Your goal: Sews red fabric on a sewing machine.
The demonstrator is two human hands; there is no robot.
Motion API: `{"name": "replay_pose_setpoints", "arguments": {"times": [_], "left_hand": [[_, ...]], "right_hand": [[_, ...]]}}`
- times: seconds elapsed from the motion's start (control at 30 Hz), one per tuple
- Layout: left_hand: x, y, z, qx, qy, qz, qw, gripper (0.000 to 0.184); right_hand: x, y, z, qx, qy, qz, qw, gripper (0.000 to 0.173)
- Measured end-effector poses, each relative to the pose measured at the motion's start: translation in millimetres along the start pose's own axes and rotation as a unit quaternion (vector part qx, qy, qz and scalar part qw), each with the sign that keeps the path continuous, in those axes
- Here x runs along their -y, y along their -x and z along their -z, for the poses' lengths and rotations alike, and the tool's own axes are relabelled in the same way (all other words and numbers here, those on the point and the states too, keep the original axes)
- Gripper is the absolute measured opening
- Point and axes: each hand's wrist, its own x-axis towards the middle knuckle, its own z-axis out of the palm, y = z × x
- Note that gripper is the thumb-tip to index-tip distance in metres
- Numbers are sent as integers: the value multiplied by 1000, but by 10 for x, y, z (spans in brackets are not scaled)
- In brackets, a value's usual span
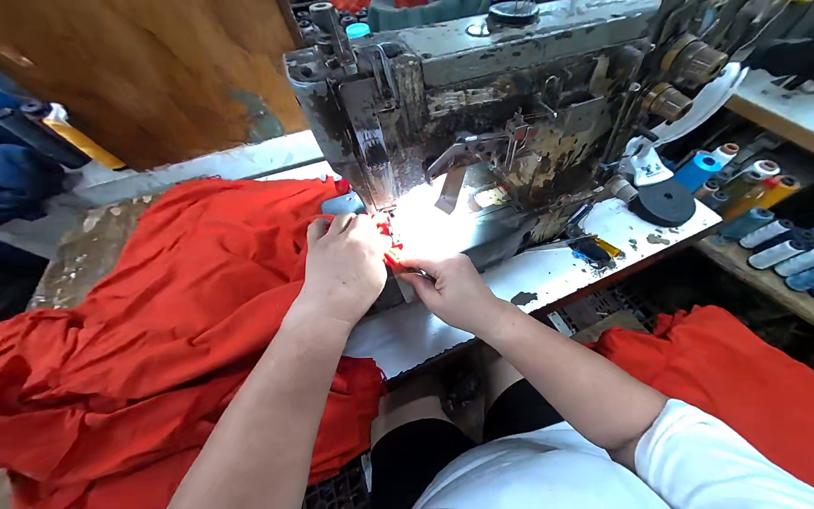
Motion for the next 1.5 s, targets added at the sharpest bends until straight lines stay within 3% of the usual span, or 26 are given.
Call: {"name": "replay_pose_setpoints", "arguments": {"times": [0.1,0.17,0.23,0.3,0.33,0.4,0.43,0.5,0.63,0.77,0.87,0.93,1.0,1.07,1.13,1.2,1.23,1.3,1.33,1.4,1.47,1.5], "left_hand": [[-94,45,-111,-22,43,51,998,20],[-107,71,-287,-95,76,62,991,15],[-90,70,-402,-137,88,74,984,15],[-79,49,-417,-125,86,79,985,18],[-81,47,-424,-129,82,74,986,17],[-97,72,-411,-140,93,73,983,17],[-111,97,-377,-127,99,79,984,19],[-114,81,-330,-108,102,77,986,17],[220,-252,-362,-149,94,64,982,24],[555,-712,-264,-29,147,250,957,26],[640,-761,-218,-17,142,308,941,30],[550,-532,-105,-39,138,268,953,31],[421,-125,124,-8,153,183,971,31],[287,279,387,90,192,114,971,34],[142,516,537,179,169,100,964,41],[-12,569,585,187,110,120,969,42],[-99,557,607,184,97,128,970,42],[-261,557,694,198,77,153,965,39],[-309,563,705,213,71,165,961,37],[-373,665,525,204,81,149,964,29],[-493,988,115,114,124,45,985,30],[-602,1183,-80,76,153,-29,985,41]], "right_hand": [[52,201,361,10,-70,56,996,22],[28,363,932,-96,-91,129,983,18],[-115,362,1726,-269,-72,162,946,17],[-368,163,2500,-431,-60,72,897,23],[-490,10,2817,-465,-48,-11,884,24],[-652,-313,3144,-423,-22,-158,892,21],[-710,-428,3150,-382,-37,-192,903,28],[-815,-554,3110,-321,-64,-176,928,36],[-980,-616,3106,-354,-114,-154,915,46],[-1051,-600,3141,-352,-106,-167,915,43],[-880,-514,3231,-373,-33,-240,896,50],[-601,-271,3151,-452,16,-208,867,46],[-285,86,2842,-511,72,-79,853,45],[20,344,2222,-462,126,75,875,35],[153,316,1431,-330,163,165,915,25],[232,115,758,-144,237,153,949,24],[295,-3,563,-28,253,107,961,29],[429,-261,340,168,255,6,952,35],[434,-363,259,212,259,-9,942,34],[367,-450,122,212,275,-2,938,32],[369,-467,38,116,257,45,958,28],[453,-454,5,77,228,72,968,27]]}}
